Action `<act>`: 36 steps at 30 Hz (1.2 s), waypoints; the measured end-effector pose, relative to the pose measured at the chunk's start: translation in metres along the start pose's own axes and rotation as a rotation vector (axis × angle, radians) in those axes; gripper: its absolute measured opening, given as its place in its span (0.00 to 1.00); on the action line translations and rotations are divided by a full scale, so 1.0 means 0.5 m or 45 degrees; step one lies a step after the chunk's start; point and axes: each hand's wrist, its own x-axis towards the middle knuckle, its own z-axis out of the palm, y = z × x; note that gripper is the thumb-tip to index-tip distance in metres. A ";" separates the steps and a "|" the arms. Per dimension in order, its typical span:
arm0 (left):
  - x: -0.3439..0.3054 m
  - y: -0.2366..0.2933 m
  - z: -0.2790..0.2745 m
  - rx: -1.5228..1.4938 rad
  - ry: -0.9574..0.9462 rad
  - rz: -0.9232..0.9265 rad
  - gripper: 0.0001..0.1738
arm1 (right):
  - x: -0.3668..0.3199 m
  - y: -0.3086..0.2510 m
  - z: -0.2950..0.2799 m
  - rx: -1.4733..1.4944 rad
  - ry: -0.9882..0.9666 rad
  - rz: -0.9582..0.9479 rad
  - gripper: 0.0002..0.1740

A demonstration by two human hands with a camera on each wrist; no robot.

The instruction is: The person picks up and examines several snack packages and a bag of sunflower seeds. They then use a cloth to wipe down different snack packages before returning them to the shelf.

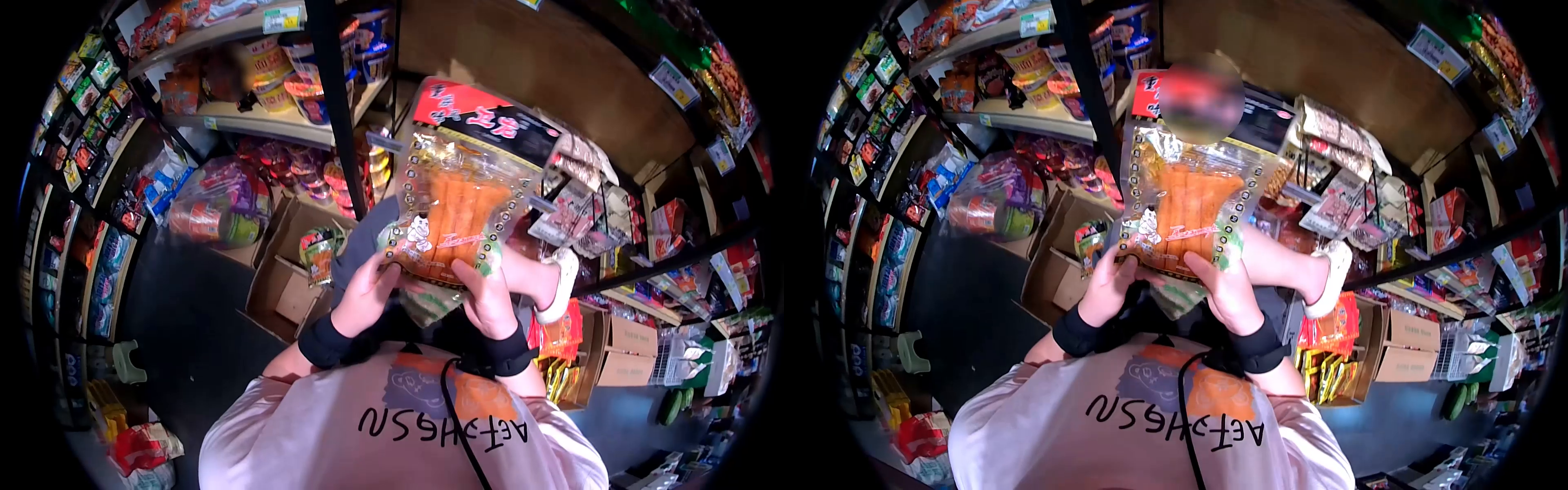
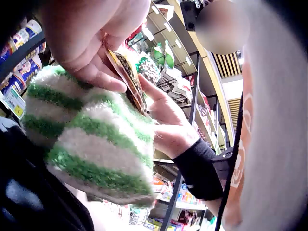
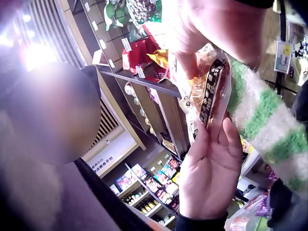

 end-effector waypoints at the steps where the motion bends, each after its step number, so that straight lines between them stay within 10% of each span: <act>1: -0.006 -0.013 -0.007 0.038 0.037 -0.028 0.22 | -0.003 0.002 0.000 -0.031 0.011 -0.046 0.26; 11: -0.013 0.029 -0.106 0.361 -0.304 -0.143 0.20 | -0.019 -0.012 -0.021 -0.563 -0.022 -0.075 0.18; 17: -0.010 0.048 -0.031 0.525 0.180 0.267 0.16 | 0.002 -0.010 -0.009 -0.667 -0.181 -0.071 0.18; 23: 0.065 0.082 -0.027 0.000 0.432 0.129 0.21 | 0.060 -0.030 0.006 -0.736 0.004 0.007 0.33; 36: 0.345 0.239 -0.100 -0.295 0.363 0.519 0.19 | 0.319 -0.216 0.117 -0.324 -0.183 -0.021 0.20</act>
